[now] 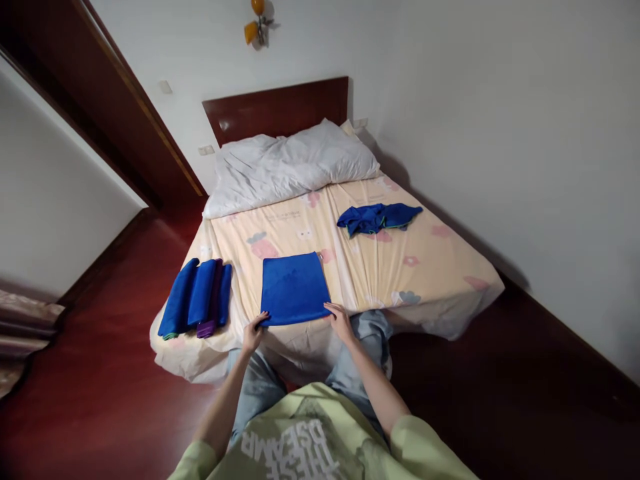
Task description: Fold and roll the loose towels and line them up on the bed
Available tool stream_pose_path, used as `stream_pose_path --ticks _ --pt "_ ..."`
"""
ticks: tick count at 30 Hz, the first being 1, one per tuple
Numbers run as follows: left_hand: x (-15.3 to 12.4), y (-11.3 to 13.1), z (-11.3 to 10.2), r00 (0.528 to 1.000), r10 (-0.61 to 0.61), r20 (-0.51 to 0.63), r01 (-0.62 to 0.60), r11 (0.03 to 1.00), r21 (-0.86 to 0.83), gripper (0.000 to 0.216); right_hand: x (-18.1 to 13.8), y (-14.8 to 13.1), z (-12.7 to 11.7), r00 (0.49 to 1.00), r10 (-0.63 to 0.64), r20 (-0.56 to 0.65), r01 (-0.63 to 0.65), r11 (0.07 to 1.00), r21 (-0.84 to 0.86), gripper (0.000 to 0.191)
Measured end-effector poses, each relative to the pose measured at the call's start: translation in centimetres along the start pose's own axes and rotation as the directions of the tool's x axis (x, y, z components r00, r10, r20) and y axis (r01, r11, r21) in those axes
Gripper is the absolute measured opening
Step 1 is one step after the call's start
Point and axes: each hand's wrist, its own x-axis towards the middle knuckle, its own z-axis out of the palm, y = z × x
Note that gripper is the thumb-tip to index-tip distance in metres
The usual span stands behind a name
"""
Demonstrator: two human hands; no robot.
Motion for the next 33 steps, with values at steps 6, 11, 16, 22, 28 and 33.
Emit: stream_pose_path --ticks 6,11,16,22,28,33 --pt "0.6 1.0 0.0 0.989 -0.11 -0.095 0.106 0.994 -0.037 0.039 0.3 -0.7 -0.3 0.988 0.15 -0.023 -0.146 0.983 0.107 0.047" --pt "1.0 1.0 0.1 0.977 -0.167 -0.131 0.159 0.985 -0.07 0.037 0.6 -1.8 -0.5 0.969 0.245 -0.019 -0.241 0.963 0.12 0.045" --pt "1.0 0.7 0.0 0.979 -0.183 -0.09 0.172 0.978 -0.117 0.04 0.8 -2.3 -0.3 0.952 0.298 -0.071 -0.286 0.947 0.143 0.043" --pt "1.2 0.5 0.1 0.972 -0.21 -0.108 0.192 0.969 -0.159 0.046 1.2 -1.7 0.0 0.938 0.324 -0.121 -0.31 0.943 0.122 0.034" --pt "1.4 1.0 0.1 0.945 -0.259 -0.198 0.23 0.96 -0.158 0.055 1.5 -1.8 0.2 0.906 0.392 -0.163 -0.374 0.919 0.127 0.039" --pt "1.4 1.3 0.2 0.94 -0.252 -0.231 0.228 0.966 -0.124 0.049 1.8 -1.6 0.5 0.902 0.393 -0.178 -0.382 0.919 0.092 0.049"
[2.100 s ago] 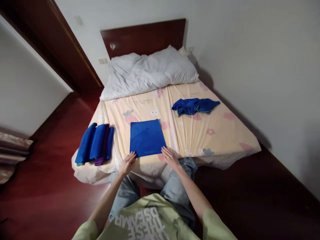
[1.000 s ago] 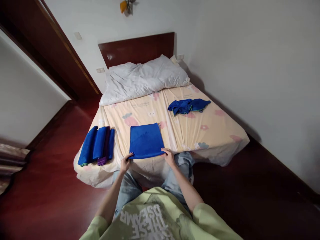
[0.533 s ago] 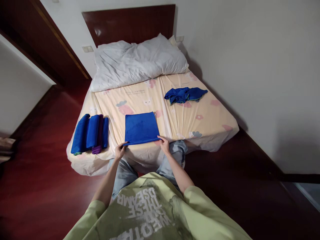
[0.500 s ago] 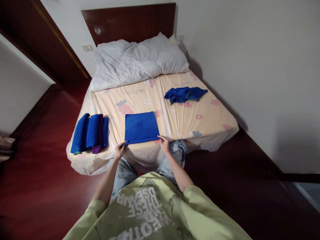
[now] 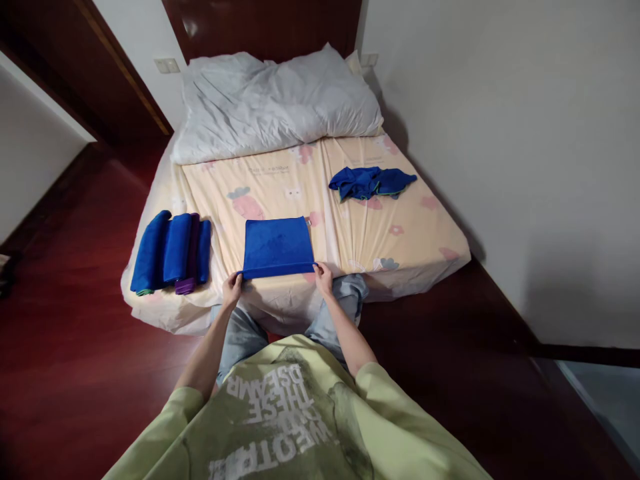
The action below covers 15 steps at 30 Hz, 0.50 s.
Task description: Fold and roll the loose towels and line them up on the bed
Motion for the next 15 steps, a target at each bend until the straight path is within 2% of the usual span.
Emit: stream_pose_path --ticks 5,15 --pt "0.1 0.3 0.1 0.999 -0.011 -0.052 0.014 0.998 0.059 0.045 0.5 0.3 0.3 0.999 -0.031 -0.013 0.03 0.999 -0.045 0.053" --pt "0.8 1.2 -0.1 1.0 -0.002 -0.017 0.005 0.99 0.141 0.043 1.4 0.3 0.7 1.0 0.002 0.012 0.0 0.991 -0.134 0.053"
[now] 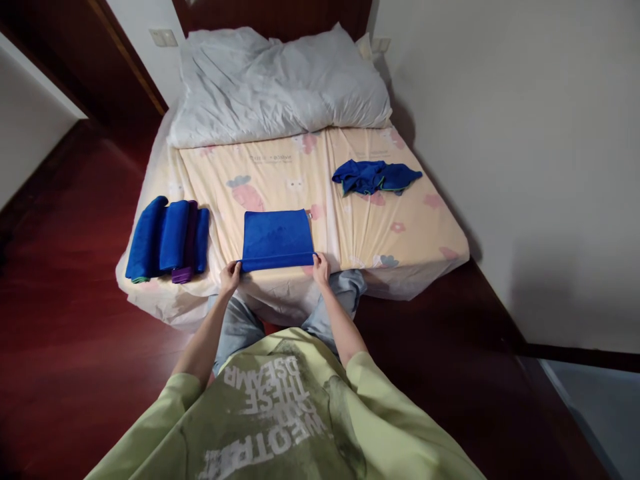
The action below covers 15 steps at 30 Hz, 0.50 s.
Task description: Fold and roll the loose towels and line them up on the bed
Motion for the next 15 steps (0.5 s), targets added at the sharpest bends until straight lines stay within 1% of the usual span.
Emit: stream_pose_path --ticks 4,11,15 --pt "0.2 -0.2 0.4 1.0 0.012 0.013 -0.012 1.0 -0.021 0.045 0.4 0.2 -0.1 1.0 -0.013 -0.007 0.013 1.0 -0.016 0.053" --pt "0.8 -1.5 0.5 1.0 -0.006 0.025 0.006 1.0 0.0 0.045 0.8 0.8 -0.2 1.0 -0.025 0.004 0.025 0.999 -0.037 0.055" --pt "0.8 -1.9 0.4 0.999 -0.025 0.043 0.028 0.998 -0.061 0.047 1.1 1.0 -0.1 1.0 0.0 0.01 0.0 0.999 -0.033 0.054"
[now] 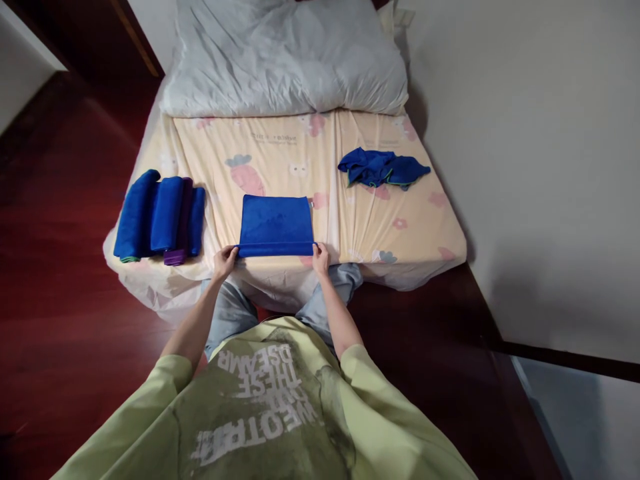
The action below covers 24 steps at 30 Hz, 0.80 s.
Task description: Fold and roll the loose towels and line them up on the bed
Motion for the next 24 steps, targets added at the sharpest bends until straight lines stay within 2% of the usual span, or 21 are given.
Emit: stream_pose_path --ticks 6,14,20,24 --pt "0.1 0.3 0.2 1.0 0.02 -0.01 -0.02 0.999 0.035 0.045 0.3 0.1 -0.1 1.0 0.006 0.001 -0.006 1.0 -0.009 0.053" --pt "-0.2 0.6 0.0 0.994 -0.029 0.106 0.03 0.999 -0.012 0.049 0.4 0.7 -0.1 1.0 -0.024 0.007 0.024 0.999 -0.022 0.055" --pt "0.0 1.0 -0.1 0.999 0.023 0.031 -0.023 1.0 0.01 0.037 0.7 1.1 -0.1 0.998 -0.062 0.023 0.061 0.998 0.022 0.061" --pt "0.2 1.2 0.0 0.999 0.043 0.024 -0.044 0.996 0.079 0.032 0.9 0.9 0.0 0.999 -0.049 0.019 0.049 0.999 0.017 0.06"
